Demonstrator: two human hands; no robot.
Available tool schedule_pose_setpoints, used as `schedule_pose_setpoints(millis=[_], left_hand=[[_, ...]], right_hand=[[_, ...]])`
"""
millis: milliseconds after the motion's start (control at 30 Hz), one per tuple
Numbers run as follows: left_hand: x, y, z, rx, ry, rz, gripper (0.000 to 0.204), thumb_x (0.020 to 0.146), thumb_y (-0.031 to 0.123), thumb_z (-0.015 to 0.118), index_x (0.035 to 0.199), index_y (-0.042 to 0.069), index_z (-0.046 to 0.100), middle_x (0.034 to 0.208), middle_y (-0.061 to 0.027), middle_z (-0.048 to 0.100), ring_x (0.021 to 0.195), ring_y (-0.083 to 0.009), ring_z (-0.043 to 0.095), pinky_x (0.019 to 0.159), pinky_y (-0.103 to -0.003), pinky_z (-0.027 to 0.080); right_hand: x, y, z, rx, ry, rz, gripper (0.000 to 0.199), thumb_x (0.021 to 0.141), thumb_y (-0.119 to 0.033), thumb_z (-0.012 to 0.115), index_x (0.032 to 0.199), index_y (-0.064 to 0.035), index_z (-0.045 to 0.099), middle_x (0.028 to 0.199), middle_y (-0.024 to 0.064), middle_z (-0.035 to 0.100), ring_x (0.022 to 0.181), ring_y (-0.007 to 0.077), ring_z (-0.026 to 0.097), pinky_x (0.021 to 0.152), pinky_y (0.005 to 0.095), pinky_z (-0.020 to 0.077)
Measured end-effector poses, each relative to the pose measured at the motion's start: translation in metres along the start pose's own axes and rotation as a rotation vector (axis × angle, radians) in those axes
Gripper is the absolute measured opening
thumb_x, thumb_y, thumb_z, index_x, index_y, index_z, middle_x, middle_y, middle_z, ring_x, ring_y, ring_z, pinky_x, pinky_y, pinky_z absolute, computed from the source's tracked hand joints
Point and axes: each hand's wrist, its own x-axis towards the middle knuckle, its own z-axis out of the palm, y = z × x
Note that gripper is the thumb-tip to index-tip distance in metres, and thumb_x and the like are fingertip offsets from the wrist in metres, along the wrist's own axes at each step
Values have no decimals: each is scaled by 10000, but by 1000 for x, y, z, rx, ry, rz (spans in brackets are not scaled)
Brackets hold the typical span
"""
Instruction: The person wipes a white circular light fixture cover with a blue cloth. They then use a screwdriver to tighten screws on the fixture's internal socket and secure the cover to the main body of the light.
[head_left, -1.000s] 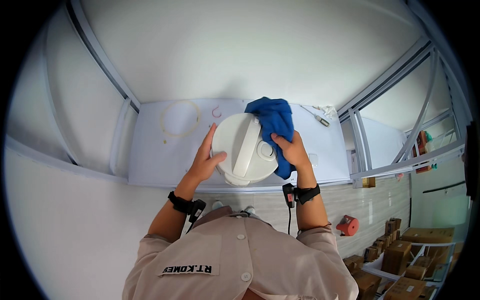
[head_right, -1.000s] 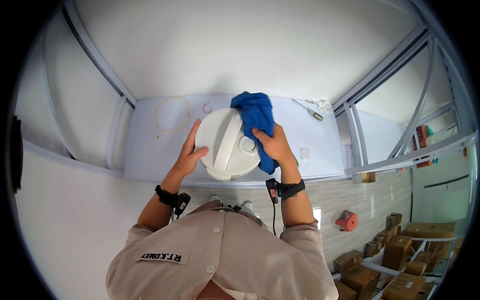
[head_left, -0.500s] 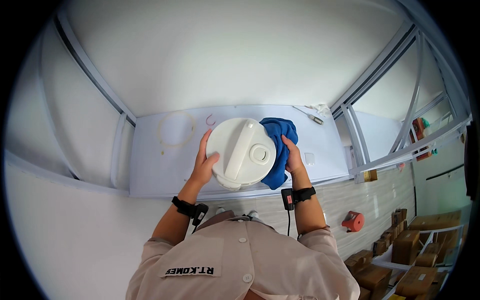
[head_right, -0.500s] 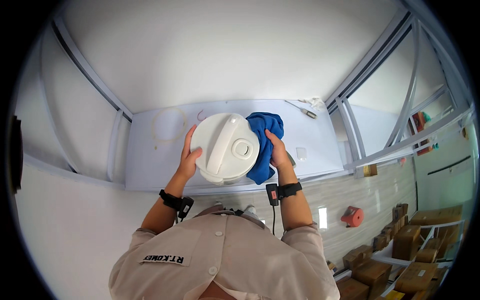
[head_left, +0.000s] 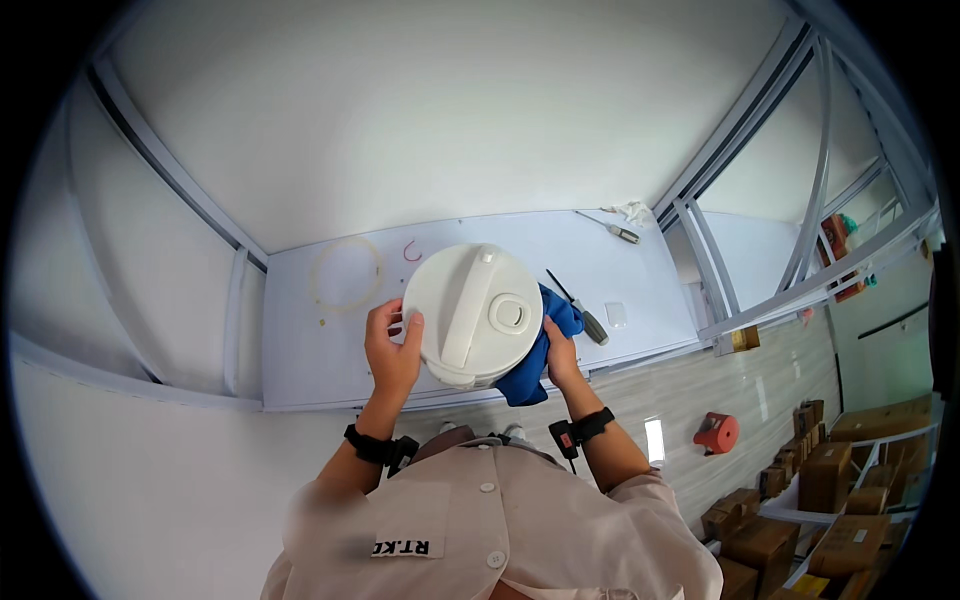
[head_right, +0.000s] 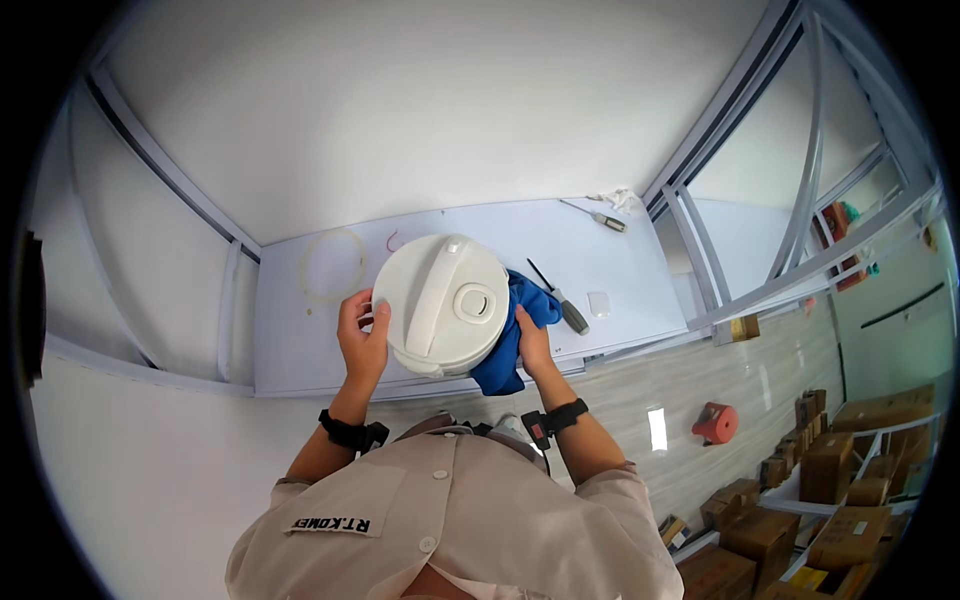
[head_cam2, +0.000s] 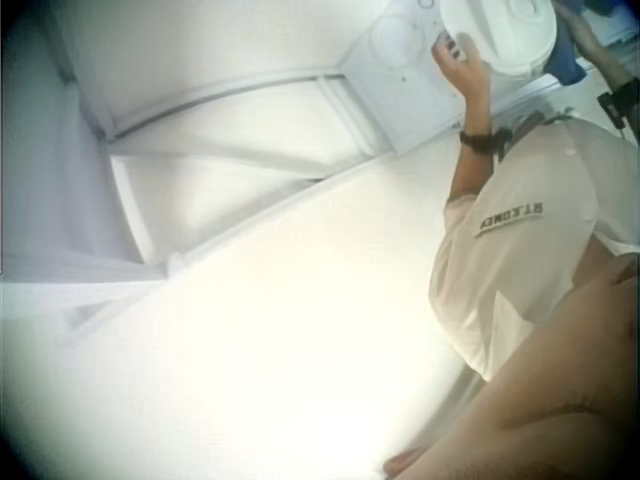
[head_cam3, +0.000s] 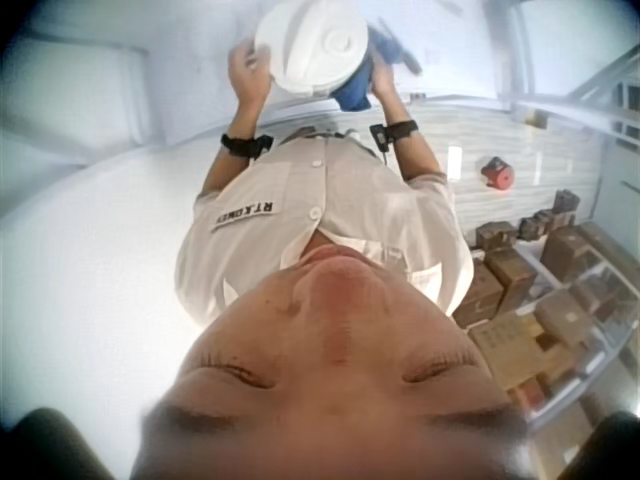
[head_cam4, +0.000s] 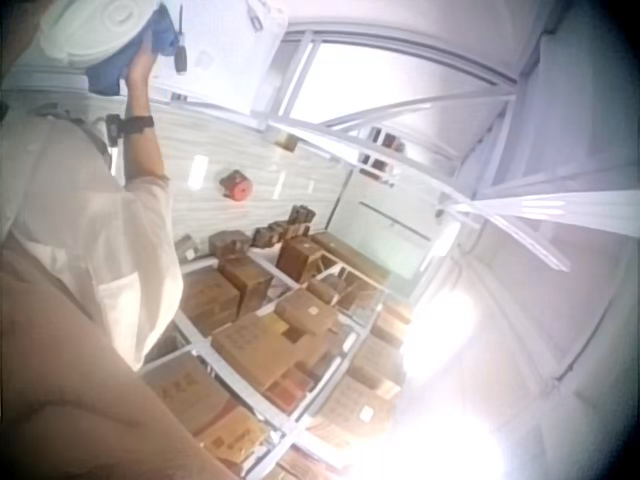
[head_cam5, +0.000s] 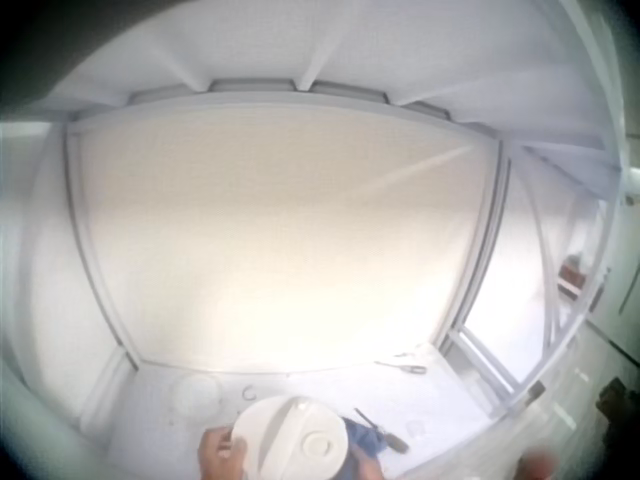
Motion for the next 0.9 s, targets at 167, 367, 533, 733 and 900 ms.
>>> schedule_pose_setpoints(millis=[167,367,533,733,900], left_hand=[[-10,6,-4,-105,-107,46,592,997,192,763,1497,-24,530,1377,-147,626,1284,-246,637,1109,-414,507],[-25,14,0,-211,-200,40,902,974,219,767,1679,-13,255,1623,-214,362,1495,-328,412,1223,-471,387],[-21,8,0,-277,-262,-16,778,1025,89,571,1716,22,218,1660,-176,373,1509,-291,409,1257,-429,338],[-4,10,-6,-419,-301,-146,778,983,-10,501,1709,9,221,1674,-193,391,1516,-285,418,1252,-404,340],[7,12,-6,-422,-347,-135,783,972,-16,473,1715,25,232,1687,-178,390,1521,-277,418,1262,-397,327]], right_hand=[[-7,-17,7,209,39,-102,479,1074,-236,663,1464,27,577,1419,158,686,1275,255,664,1115,415,517],[-35,-68,32,-55,-109,-293,549,1005,-202,776,1454,43,576,1412,130,659,1275,231,618,1124,383,465],[-49,-75,36,-402,-298,-595,622,937,-202,819,1442,54,562,1388,190,657,1275,323,626,1122,428,462],[-49,-132,62,-772,-461,-731,667,862,-286,864,1379,44,601,1306,237,676,1216,437,654,1090,462,492],[-8,-119,62,-293,-334,-225,516,965,-217,801,1394,25,649,1323,138,725,1195,262,684,1054,390,526]])
